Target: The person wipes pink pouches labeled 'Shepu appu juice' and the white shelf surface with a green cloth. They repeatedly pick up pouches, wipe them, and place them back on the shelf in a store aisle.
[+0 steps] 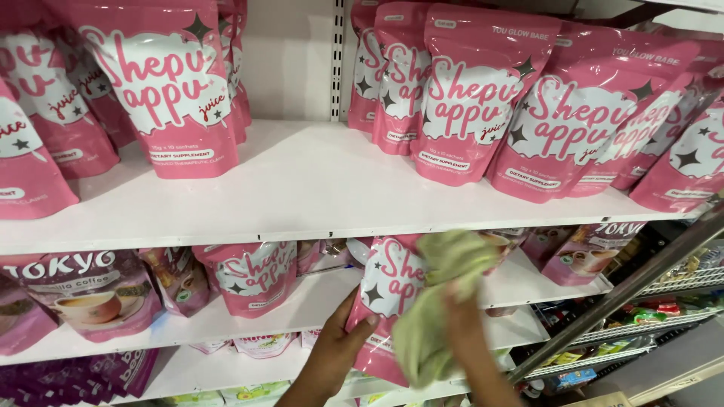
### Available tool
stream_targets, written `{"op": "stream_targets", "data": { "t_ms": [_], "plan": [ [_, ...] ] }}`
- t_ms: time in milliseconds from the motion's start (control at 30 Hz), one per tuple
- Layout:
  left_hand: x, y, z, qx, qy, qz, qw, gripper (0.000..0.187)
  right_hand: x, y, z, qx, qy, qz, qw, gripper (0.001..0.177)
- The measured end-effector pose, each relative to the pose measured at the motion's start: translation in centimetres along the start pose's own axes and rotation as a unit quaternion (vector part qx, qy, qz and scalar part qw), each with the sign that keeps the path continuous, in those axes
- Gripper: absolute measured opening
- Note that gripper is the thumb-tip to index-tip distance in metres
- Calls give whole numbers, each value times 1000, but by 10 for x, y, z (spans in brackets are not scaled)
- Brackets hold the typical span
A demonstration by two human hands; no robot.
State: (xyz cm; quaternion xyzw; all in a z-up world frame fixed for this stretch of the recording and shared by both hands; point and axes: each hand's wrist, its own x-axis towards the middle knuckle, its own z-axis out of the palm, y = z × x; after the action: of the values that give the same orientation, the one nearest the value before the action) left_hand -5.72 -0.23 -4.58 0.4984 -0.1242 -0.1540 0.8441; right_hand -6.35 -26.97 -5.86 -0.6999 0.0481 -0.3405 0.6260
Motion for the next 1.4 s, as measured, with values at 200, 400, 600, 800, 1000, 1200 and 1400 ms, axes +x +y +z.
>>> {"op": "stream_targets", "data": {
  "t_ms": [200,400,600,800,1000,1200,1400],
  "plan": [
    [-12,-15,-33,19,-12,94,995,69,-128,-28,83,-365,-237,-370,821,71],
    [-39,-17,-34,73,-2,49,996,61,-53,-98,88,-315,-213,-231,896,59],
    [-57,20,-24,96,-30,74,992,55,-49,-89,93,-200,-131,-218,946,47],
    [-39,-40,-88,54,-16,77,995,65,-148,-44,124,-336,-158,-438,819,39],
    [-70,34,-54,136,-20,46,989,59,-77,-115,116,-272,-153,-253,916,49],
    [-69,51,-52,186,-17,32,982,59,-78,-122,129,-212,-81,-284,932,53],
    [-50,7,-76,192,-12,99,976,58,-150,-76,143,-352,-128,-443,814,44]
  ]
}}
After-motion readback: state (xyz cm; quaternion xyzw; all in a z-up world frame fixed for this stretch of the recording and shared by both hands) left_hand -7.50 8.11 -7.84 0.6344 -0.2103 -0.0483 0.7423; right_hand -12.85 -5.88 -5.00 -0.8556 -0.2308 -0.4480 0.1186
